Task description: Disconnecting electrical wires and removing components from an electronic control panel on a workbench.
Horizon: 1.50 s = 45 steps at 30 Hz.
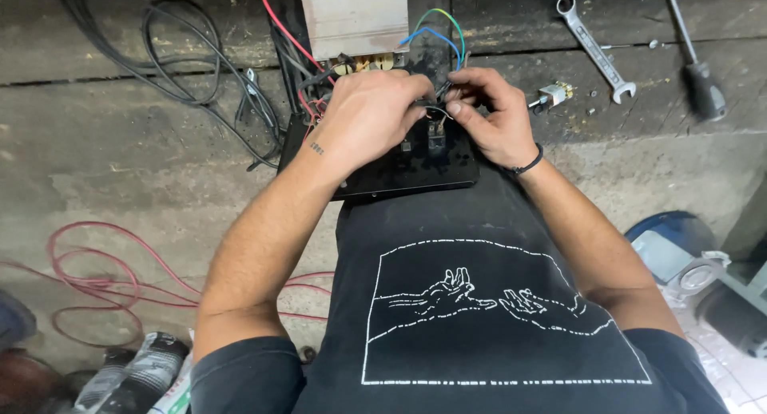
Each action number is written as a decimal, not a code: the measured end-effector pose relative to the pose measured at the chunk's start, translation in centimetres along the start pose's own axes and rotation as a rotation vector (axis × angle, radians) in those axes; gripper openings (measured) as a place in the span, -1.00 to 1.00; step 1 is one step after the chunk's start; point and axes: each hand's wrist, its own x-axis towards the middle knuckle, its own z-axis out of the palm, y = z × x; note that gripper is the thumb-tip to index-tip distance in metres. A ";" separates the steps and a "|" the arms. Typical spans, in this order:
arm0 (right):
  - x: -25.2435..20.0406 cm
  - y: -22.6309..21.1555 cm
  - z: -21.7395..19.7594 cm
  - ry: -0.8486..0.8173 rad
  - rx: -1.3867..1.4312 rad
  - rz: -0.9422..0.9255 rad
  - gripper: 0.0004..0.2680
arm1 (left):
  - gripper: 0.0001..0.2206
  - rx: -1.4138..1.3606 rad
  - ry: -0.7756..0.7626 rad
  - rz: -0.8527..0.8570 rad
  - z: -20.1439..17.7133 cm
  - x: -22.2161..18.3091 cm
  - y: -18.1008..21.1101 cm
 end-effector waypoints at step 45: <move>-1.0 -1.4 -1.0 0.384 0.554 0.389 -0.83 | -0.83 -0.123 -0.103 -0.206 0.0 2.9 4.0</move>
